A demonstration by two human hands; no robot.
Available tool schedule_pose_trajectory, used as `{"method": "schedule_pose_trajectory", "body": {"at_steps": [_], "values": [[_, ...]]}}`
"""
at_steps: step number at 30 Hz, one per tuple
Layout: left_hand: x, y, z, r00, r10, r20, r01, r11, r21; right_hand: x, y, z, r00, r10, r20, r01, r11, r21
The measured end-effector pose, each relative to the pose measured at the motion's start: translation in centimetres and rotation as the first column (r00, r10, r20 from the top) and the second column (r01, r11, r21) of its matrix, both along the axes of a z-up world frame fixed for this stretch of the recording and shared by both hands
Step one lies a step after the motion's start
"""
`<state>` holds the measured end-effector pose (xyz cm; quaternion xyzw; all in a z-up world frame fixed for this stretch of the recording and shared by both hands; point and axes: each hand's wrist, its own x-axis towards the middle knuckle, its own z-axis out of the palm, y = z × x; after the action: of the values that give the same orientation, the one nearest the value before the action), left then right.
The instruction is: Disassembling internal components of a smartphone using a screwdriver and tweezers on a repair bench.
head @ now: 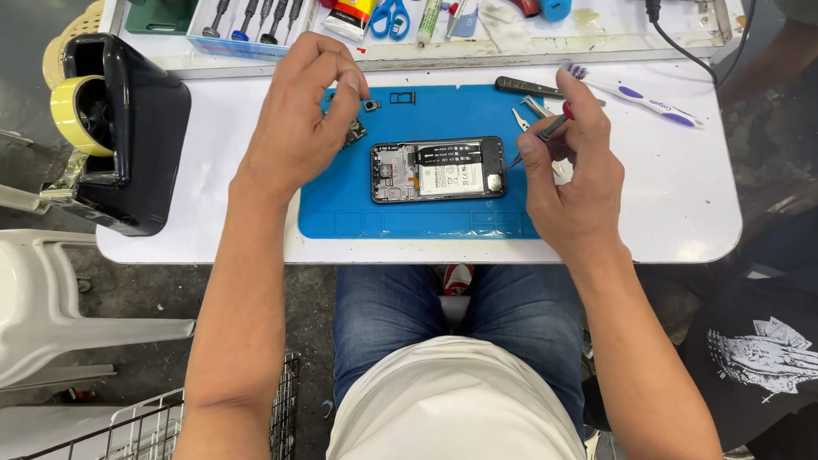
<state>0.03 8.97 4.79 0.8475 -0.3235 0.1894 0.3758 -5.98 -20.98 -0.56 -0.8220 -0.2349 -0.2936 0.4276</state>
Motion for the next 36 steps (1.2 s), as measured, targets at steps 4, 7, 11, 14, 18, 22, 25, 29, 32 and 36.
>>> {"method": "schedule_pose_trajectory", "body": {"at_steps": [4,7,11,14,18,22,25,29,32,36], "values": [[-0.3,-1.3,-0.2,0.995,-0.065,0.082,0.067,0.998,-0.023,0.0,0.1,0.2,1.0,-0.003,-0.024,0.003,1.0,-0.011],[-0.1,-1.7,-1.1,0.994,-0.061,0.086,0.058,0.998,0.04,-0.1,0.1,0.3,0.999,-0.006,-0.045,0.005,1.0,-0.027],[-0.1,-2.0,-0.9,0.99,-0.108,0.091,0.097,0.988,0.119,-0.1,0.3,0.6,0.997,-0.002,-0.072,0.001,1.0,-0.015],[-1.4,-3.4,0.2,0.994,-0.092,0.053,0.084,0.987,0.135,0.0,0.4,1.0,0.997,0.031,-0.071,-0.034,0.998,-0.047],[-3.4,-6.2,0.0,0.992,-0.12,0.033,0.111,0.973,0.203,0.1,0.6,1.0,0.991,0.103,-0.083,-0.107,0.993,-0.048],[-2.8,-9.3,-3.8,0.983,-0.093,0.159,0.041,0.952,0.304,0.8,0.1,0.3,0.997,0.029,0.069,-0.018,0.988,-0.154],[-2.0,-10.3,-5.5,0.968,-0.032,0.249,-0.041,0.959,0.28,1.3,0.0,-0.2,0.985,-0.037,0.169,0.065,0.985,-0.161],[-1.9,-10.6,-5.9,0.985,-0.034,0.169,-0.011,0.966,0.257,0.3,0.4,1.0,0.993,0.091,0.08,-0.085,0.993,-0.077],[-2.2,-10.4,-6.1,0.988,-0.033,0.149,-0.007,0.965,0.263,0.3,0.4,1.1,0.993,0.114,0.032,-0.111,0.991,-0.073],[-2.5,-10.1,-5.4,0.955,-0.073,0.288,0.017,0.981,0.192,0.2,0.4,0.6,0.988,0.009,0.157,0.015,0.988,-0.154]]}}
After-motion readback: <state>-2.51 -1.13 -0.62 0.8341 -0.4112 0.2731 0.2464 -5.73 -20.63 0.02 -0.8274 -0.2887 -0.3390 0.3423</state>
